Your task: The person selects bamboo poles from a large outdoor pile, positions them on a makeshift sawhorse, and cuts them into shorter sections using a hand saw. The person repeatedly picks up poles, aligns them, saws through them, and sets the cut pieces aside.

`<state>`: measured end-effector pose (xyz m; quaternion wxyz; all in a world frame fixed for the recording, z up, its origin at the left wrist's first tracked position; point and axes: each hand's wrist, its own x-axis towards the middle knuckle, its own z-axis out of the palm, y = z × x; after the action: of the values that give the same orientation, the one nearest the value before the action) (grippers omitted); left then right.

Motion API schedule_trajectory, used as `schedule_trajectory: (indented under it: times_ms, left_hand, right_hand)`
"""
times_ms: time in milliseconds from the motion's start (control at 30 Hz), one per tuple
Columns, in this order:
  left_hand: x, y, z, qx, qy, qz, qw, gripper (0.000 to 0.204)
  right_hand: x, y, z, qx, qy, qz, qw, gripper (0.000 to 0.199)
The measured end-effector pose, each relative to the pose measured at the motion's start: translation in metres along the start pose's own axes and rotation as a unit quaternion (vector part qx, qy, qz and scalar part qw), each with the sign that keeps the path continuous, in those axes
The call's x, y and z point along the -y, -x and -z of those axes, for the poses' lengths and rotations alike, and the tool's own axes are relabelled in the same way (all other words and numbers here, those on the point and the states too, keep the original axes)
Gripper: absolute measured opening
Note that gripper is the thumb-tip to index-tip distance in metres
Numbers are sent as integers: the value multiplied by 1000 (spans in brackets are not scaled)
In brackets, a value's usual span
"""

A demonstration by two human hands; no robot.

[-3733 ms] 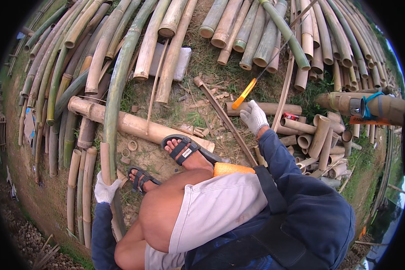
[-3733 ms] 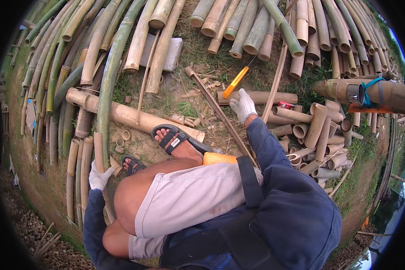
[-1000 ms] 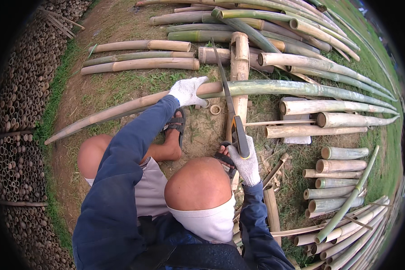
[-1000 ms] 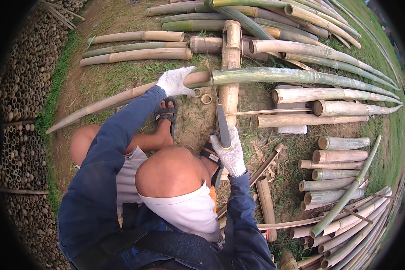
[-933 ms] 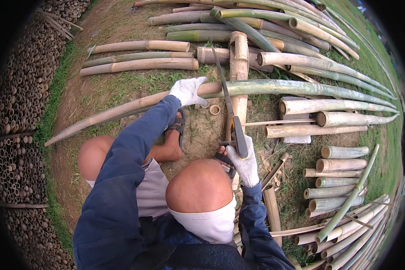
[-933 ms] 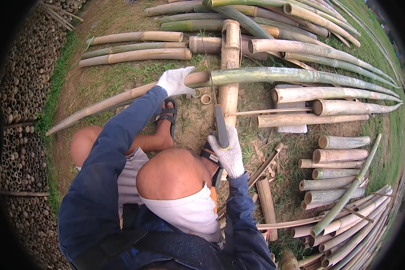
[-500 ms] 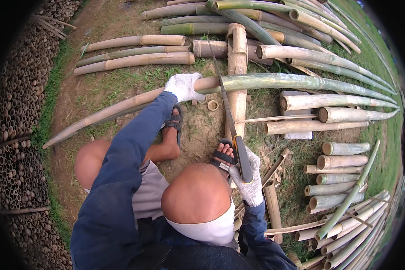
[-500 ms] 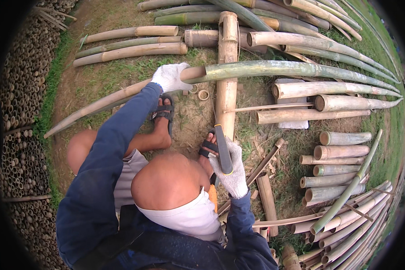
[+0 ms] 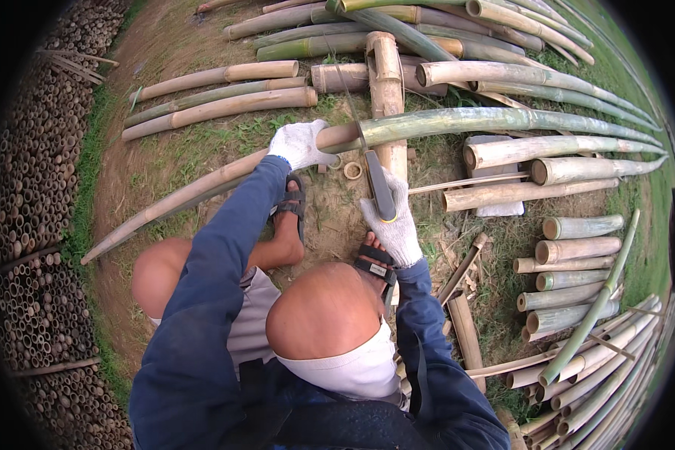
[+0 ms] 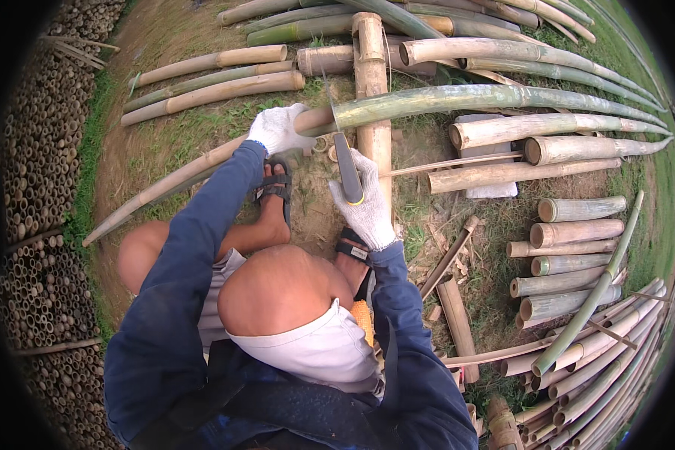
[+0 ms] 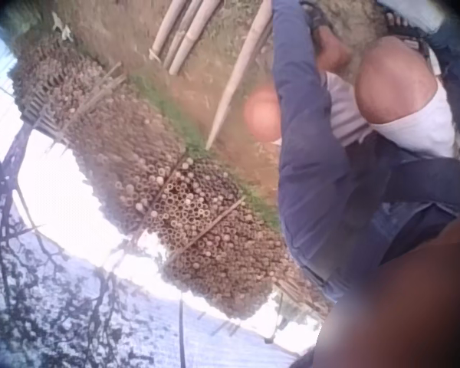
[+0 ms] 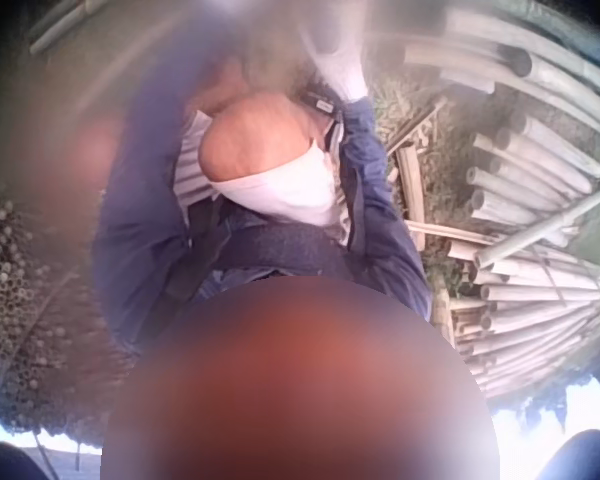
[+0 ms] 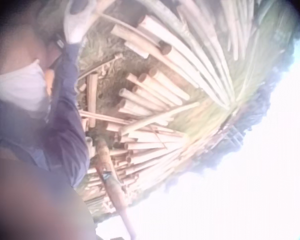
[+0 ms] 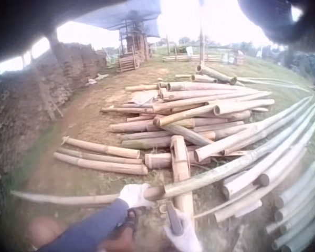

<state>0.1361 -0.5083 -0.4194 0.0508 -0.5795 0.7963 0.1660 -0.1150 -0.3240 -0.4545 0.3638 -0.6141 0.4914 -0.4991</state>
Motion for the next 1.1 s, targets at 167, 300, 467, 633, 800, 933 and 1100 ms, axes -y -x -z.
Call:
schedule_trajectory:
  times_ms: [167, 300, 467, 633, 800, 933, 1100]
  left_hand:
    - [7, -8, -2, 7, -3, -12, 1000, 86]
    - [9, -8, -6, -16, -10, -1, 1000, 86]
    - [3, 0, 0, -8, 8, 1, 1000, 84]
    - [4, -2, 5, 1, -6, -11, 1000, 86]
    - [15, -12, 0, 9, 5, -25, 1000, 90]
    - [14, -12, -2, 11, -1, -9, 1000, 91]
    - [20, -9, 5, -2, 26, -10, 1000, 91]
  right_hand:
    - [54, 134, 50, 31, 104, -43, 993, 70]
    - [52, 125, 46, 26, 95, 2, 995, 68]
    - [-7, -30, -15, -23, 25, 46, 998, 58]
    - [0, -12, -15, -35, 23, 14, 999, 60]
    - [63, 126, 39, 2, 78, 2, 997, 66]
    - [65, 100, 29, 2, 65, -63, 996, 63]
    - [7, 7, -14, -53, -4, -23, 998, 62]
